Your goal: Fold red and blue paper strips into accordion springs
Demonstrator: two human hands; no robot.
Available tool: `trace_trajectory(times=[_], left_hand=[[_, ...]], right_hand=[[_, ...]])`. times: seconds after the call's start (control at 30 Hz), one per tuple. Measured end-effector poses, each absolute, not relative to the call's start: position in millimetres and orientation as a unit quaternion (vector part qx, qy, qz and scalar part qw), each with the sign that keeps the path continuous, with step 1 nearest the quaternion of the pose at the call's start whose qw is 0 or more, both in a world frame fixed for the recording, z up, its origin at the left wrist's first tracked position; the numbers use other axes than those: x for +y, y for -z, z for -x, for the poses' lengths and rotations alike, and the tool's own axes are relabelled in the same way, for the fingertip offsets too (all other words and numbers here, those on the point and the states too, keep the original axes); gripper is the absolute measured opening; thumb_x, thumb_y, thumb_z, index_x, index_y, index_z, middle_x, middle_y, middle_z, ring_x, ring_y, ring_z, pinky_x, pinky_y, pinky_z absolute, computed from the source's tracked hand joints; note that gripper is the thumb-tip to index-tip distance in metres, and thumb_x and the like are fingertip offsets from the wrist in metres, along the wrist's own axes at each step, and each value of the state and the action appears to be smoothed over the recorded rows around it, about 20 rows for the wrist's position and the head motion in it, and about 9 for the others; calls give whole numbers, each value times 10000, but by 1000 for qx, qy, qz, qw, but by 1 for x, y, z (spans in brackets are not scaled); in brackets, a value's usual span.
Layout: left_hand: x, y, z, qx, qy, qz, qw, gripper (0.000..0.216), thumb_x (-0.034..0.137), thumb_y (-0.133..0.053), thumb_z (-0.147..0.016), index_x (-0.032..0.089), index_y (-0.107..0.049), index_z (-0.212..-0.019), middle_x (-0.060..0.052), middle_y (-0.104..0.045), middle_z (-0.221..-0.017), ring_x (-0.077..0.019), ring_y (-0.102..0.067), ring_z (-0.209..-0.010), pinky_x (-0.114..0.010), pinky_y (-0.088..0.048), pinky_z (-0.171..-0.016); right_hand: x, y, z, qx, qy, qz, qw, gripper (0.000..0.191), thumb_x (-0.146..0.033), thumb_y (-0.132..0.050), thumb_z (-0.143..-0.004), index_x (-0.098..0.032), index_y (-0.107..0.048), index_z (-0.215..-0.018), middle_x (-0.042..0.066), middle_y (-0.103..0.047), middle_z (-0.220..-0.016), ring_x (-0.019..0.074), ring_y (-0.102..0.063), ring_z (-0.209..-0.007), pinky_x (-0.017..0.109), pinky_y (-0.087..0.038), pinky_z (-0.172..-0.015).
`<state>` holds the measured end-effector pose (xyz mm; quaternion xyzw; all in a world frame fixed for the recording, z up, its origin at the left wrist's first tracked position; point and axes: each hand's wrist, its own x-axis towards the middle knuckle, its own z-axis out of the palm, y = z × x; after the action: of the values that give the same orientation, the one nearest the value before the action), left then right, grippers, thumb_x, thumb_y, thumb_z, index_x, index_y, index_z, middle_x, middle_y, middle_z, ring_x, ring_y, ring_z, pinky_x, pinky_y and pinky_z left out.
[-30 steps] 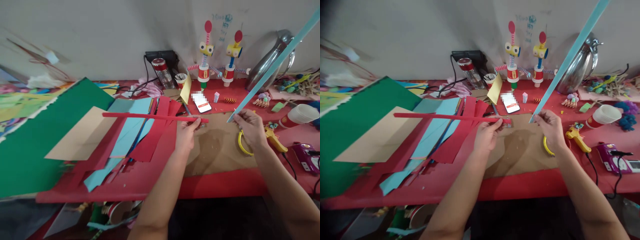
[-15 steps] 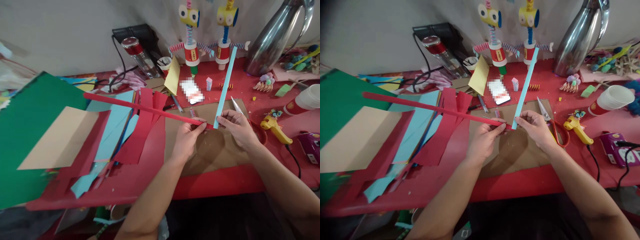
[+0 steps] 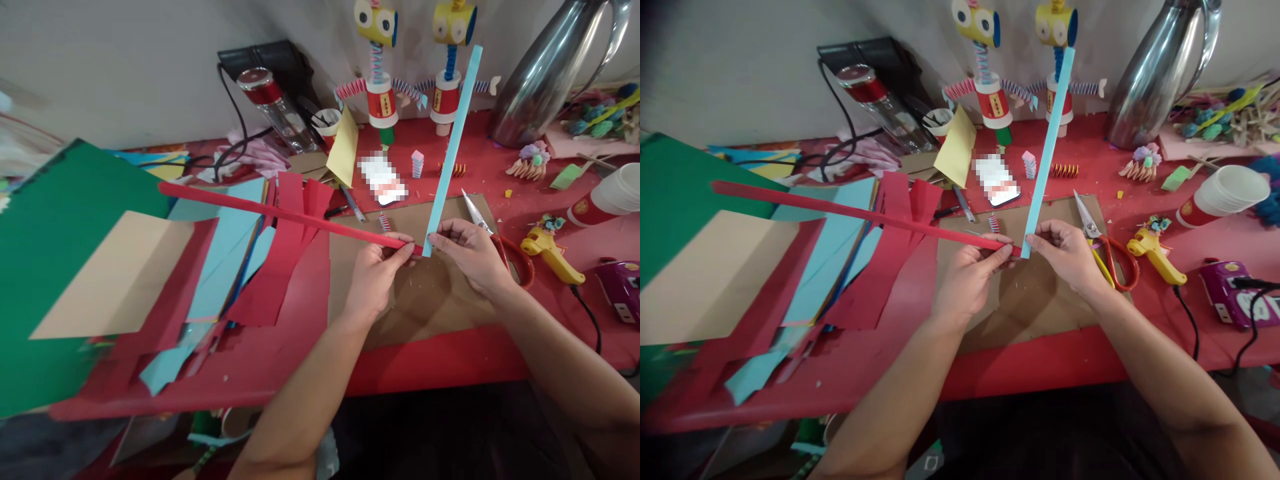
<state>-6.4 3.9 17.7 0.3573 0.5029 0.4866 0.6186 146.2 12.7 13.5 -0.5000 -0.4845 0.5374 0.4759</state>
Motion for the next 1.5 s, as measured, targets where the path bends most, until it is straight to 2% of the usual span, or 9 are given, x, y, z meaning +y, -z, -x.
trace_trajectory(times=[0.8,1.07,1.5], left_hand=[[3,-18,5,502,-484,-313,645,142,218,-747,-620,178,-645,-711,7,-639,-645,-115,-619,-623,-267,-494,-642],[1,-15,3,500,-494,-321,635,228,168,-785,-529,181,-634,-700,38,-611,-632,-95,-564,-616,-264,-466,-675],[1,-12,-1,499,-516,-311,623,208,116,-749,-516,188,-611,-654,46,-594,-638,-90,-553,-670,-243,-440,-700]], right_hand=[[12,-12,-147,-513,-503,510,473,228,-398,-724,-706,-198,-632,-768,1,-657,-738,142,-592,-698,314,-488,-705],[10,-12,-146,-528,-491,508,471,221,-394,-698,-734,-191,-623,-773,0,-643,-727,134,-573,-683,298,-467,-674],[10,-13,-144,-560,-457,521,454,206,-378,-674,-744,-190,-590,-743,-8,-583,-689,128,-513,-652,294,-421,-642]])
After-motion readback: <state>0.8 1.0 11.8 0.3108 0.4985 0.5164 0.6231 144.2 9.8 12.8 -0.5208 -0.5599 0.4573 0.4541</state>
